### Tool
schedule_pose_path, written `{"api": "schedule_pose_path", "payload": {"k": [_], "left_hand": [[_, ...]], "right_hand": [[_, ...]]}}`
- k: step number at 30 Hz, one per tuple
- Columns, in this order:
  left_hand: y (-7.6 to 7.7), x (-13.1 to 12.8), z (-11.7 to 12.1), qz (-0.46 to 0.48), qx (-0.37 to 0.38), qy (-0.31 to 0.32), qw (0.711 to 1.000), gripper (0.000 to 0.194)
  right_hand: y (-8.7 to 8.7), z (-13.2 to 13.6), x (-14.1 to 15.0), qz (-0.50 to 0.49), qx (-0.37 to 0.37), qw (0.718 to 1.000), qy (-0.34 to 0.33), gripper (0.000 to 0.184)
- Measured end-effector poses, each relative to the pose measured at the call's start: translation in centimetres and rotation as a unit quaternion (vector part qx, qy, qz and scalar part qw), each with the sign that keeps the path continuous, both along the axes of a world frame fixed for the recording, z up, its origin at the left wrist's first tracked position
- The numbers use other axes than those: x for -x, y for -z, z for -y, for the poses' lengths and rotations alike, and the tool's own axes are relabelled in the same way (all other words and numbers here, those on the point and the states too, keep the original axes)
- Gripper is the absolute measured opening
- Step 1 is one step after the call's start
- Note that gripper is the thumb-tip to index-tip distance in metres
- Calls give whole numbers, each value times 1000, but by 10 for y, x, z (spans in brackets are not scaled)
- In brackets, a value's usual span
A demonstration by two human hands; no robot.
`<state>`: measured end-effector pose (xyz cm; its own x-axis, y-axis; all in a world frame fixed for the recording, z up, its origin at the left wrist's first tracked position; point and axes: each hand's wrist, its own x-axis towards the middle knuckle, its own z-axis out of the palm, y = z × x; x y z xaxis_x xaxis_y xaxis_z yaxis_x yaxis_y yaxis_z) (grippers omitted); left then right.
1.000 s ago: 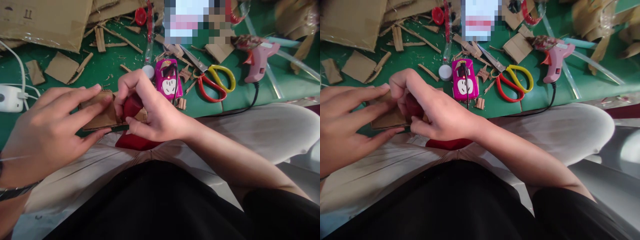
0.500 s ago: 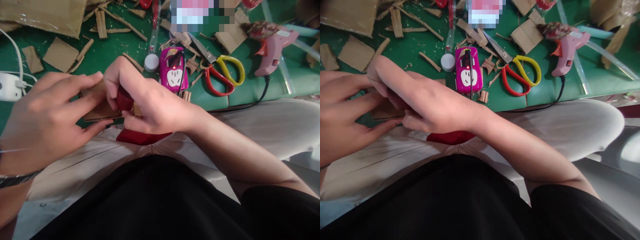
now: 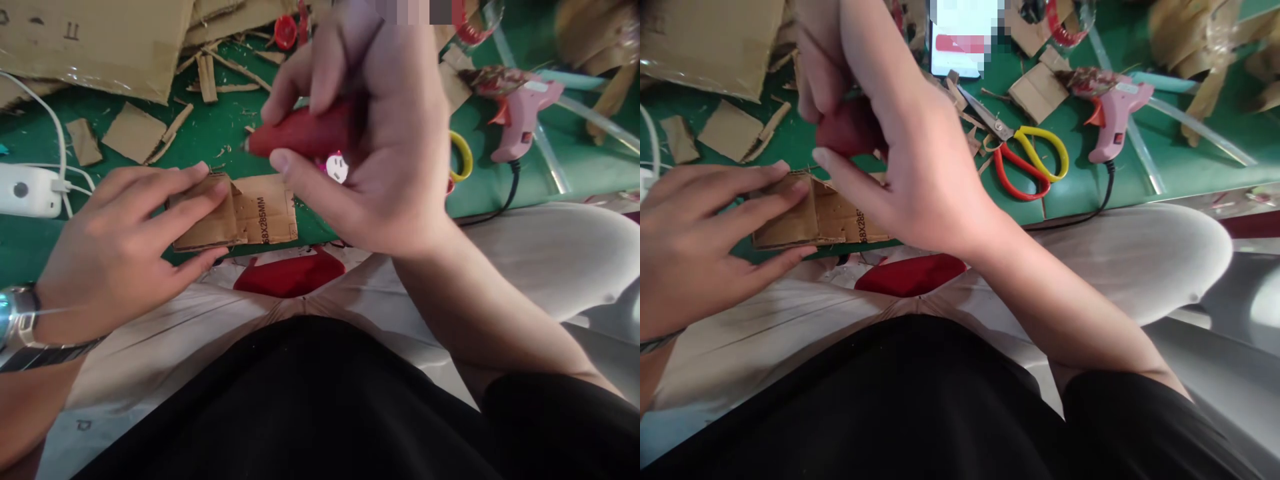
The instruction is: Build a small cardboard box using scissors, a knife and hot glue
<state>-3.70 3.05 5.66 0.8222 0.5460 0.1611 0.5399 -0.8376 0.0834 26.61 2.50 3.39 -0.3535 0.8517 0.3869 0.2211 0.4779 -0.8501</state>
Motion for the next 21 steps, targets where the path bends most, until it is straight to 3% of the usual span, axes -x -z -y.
{"api": "schedule_pose_path", "payload": {"k": [3,6,9,15,21], "left_hand": [[0,0,-1,4,1,-2,1000,75],[2,1,-1,4,2,-2,1000,77],[3,2,-1,13,2,1,1000,78],[4,2,-1,17,13,-14,1000,77],[2,2,-1,18,11,-8,1000,66]], "right_hand": [[-9,12,-8,62,-42,991,114,27],[-8,30,-7,57,-33,988,143,32],[2,38,0,8,24,988,150,28],[29,29,16,-35,47,998,-8,39],[29,21,23,-60,53,989,-121,49]]}}
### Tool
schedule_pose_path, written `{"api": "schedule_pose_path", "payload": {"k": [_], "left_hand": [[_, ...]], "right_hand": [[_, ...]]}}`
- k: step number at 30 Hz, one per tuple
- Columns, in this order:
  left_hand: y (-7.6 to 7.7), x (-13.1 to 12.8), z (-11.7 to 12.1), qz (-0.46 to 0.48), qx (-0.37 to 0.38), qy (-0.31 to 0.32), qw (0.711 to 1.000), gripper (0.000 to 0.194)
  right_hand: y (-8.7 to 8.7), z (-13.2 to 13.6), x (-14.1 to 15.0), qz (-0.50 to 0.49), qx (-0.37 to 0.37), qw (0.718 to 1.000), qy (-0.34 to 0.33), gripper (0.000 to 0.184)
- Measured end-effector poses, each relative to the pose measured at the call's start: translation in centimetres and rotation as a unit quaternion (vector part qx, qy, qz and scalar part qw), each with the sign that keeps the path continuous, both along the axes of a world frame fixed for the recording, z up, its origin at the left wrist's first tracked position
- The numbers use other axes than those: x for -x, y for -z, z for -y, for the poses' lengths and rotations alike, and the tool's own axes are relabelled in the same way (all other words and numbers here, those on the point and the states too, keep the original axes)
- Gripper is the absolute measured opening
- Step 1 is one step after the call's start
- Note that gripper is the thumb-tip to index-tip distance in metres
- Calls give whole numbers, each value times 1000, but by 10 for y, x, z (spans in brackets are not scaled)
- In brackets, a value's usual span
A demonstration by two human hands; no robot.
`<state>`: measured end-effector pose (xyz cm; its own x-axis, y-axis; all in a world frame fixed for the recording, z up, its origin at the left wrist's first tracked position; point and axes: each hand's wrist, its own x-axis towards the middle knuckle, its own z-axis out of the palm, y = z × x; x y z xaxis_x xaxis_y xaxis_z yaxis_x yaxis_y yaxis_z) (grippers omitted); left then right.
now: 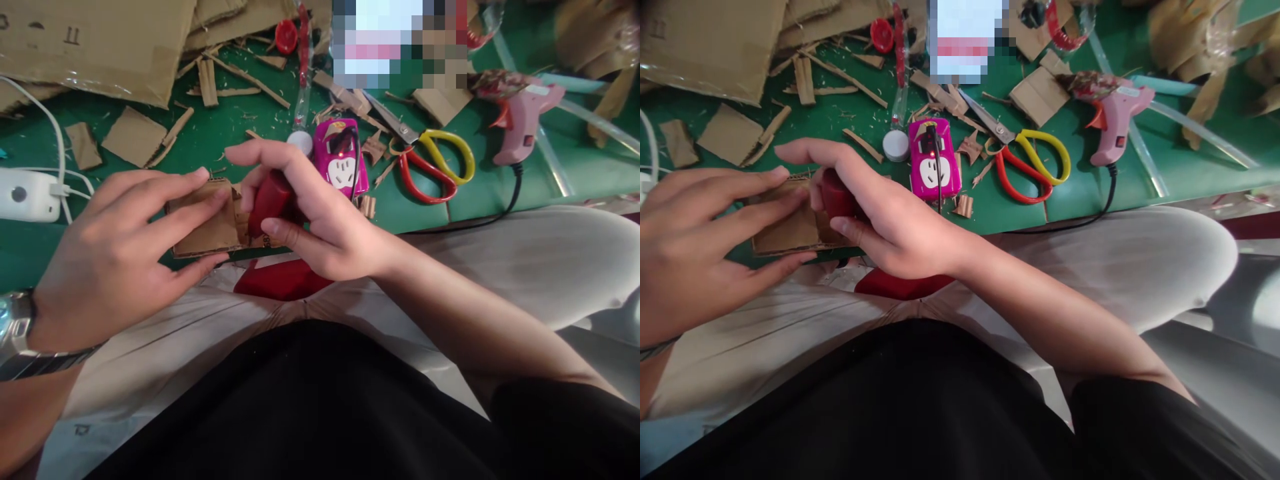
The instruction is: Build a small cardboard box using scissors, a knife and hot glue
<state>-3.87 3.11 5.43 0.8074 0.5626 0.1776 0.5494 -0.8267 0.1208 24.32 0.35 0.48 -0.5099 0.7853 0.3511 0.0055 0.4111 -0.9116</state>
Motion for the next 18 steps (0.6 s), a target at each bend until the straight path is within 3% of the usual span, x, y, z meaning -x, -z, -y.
{"api": "schedule_pose_path", "payload": {"k": [5,18], "left_hand": [[0,-3,0,5,-5,2,1000,53],[1,0,1,-1,-10,-4,1000,58]], "right_hand": [[-6,-3,4,-17,-14,999,-23,47],[-7,-9,9,103,-51,992,-50,39]]}}
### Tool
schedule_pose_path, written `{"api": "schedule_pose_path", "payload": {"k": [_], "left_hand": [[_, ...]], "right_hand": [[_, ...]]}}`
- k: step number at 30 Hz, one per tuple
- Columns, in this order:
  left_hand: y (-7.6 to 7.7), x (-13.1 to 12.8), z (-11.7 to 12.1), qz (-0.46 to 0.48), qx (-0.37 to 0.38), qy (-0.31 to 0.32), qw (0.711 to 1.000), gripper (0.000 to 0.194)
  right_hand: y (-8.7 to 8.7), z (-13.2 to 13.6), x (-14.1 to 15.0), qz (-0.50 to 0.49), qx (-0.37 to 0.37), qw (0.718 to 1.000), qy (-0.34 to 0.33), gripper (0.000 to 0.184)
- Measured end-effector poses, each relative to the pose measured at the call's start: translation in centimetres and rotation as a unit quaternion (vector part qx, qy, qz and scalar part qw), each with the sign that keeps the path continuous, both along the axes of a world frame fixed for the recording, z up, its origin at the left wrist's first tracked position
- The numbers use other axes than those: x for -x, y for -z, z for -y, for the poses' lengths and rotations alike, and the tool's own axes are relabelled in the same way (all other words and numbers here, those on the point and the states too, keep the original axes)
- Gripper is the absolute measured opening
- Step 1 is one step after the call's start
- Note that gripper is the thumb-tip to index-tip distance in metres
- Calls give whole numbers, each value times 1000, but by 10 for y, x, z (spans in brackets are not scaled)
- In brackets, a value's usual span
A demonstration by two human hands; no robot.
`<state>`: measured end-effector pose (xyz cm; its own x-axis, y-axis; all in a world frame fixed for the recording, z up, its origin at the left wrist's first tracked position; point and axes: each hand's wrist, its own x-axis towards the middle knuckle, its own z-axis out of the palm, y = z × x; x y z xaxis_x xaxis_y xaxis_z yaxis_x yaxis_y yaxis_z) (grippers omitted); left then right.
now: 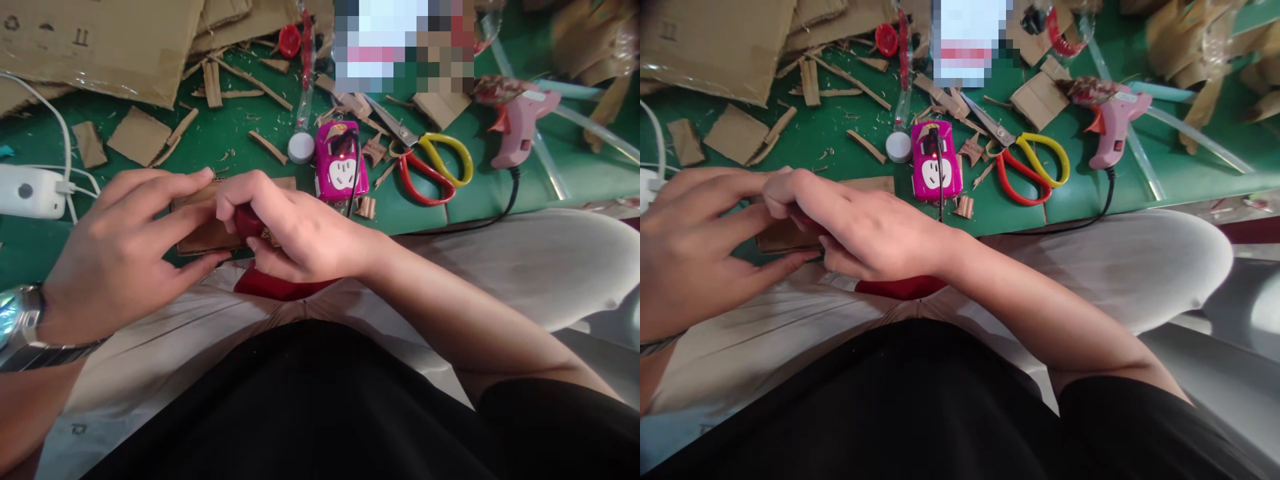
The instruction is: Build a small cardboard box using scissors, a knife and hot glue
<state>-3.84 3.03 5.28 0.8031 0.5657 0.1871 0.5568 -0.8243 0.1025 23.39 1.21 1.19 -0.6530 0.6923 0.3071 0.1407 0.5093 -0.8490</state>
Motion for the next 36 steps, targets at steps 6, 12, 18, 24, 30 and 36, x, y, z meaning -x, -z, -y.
{"api": "schedule_pose_path", "payload": {"k": [6,12,18,24,30,36], "left_hand": [[0,0,0,-2,-6,4,1000,49],[0,-1,0,2,-2,10,1000,58],[-2,-1,-3,-5,2,11,1000,73],[7,1,-5,20,4,12,1000,85],[10,6,-6,30,22,-6,999,109],[24,30,-23,-16,135,-65,989,162]], "right_hand": [[1,-1,6,-24,-14,999,46,33],[9,-8,4,-51,-77,991,98,30],[6,-13,-9,-131,-112,964,203,24],[8,-12,-25,-88,-60,957,269,47],[5,-13,-29,-50,-145,934,323,20],[7,-10,-24,48,-154,946,280,12]]}}
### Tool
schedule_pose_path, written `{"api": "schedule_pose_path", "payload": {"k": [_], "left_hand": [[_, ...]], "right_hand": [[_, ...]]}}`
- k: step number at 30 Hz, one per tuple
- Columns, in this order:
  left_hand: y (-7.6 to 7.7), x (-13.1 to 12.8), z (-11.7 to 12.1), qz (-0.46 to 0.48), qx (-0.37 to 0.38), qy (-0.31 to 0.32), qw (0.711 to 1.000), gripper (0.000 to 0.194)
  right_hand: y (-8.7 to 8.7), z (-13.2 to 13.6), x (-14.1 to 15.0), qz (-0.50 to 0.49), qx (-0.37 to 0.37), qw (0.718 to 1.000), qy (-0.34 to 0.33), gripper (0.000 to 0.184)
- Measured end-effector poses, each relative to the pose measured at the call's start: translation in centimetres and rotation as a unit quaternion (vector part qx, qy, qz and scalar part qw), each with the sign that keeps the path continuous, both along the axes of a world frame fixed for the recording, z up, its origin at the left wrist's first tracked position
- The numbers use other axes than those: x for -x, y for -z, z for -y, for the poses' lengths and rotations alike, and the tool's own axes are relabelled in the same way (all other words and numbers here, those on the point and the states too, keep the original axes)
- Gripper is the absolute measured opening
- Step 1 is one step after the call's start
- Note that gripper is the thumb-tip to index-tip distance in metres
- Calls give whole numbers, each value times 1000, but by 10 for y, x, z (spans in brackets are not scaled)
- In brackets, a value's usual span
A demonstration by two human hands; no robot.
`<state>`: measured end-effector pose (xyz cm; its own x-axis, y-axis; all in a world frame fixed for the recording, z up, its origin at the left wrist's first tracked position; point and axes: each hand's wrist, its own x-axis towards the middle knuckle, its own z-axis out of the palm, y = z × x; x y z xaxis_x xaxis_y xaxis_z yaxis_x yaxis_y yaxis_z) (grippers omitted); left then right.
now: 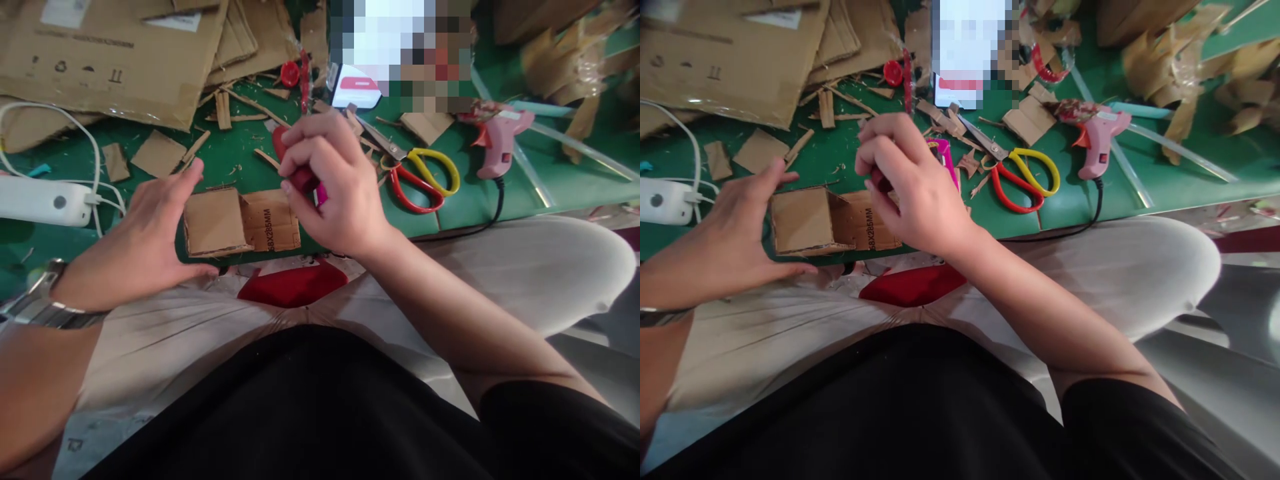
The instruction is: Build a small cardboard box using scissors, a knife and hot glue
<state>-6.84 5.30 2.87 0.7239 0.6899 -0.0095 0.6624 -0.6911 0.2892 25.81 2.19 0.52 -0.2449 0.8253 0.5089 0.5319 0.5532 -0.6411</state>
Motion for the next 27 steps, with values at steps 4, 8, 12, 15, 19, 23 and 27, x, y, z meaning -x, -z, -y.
{"api": "schedule_pose_path", "payload": {"k": [4,8,12,15,19,23,27], "left_hand": [[11,6,-7,10,72,-46,996,165],[18,3,-9,68,87,-38,993,158],[21,2,-10,97,94,-28,990,159],[20,2,-10,104,94,-37,989,154],[7,6,-14,111,109,-59,986,131],[-7,21,-25,109,96,-96,985,113],[-7,32,-32,117,83,-175,974,111]], "right_hand": [[15,1,13,87,8,995,-37,27],[29,-2,24,158,34,986,-43,37],[34,-7,26,184,40,981,-56,43],[31,-5,25,212,26,976,-38,40],[24,5,25,236,8,969,-70,54],[20,15,27,272,23,958,-93,86],[15,20,28,298,35,950,-90,80]]}}
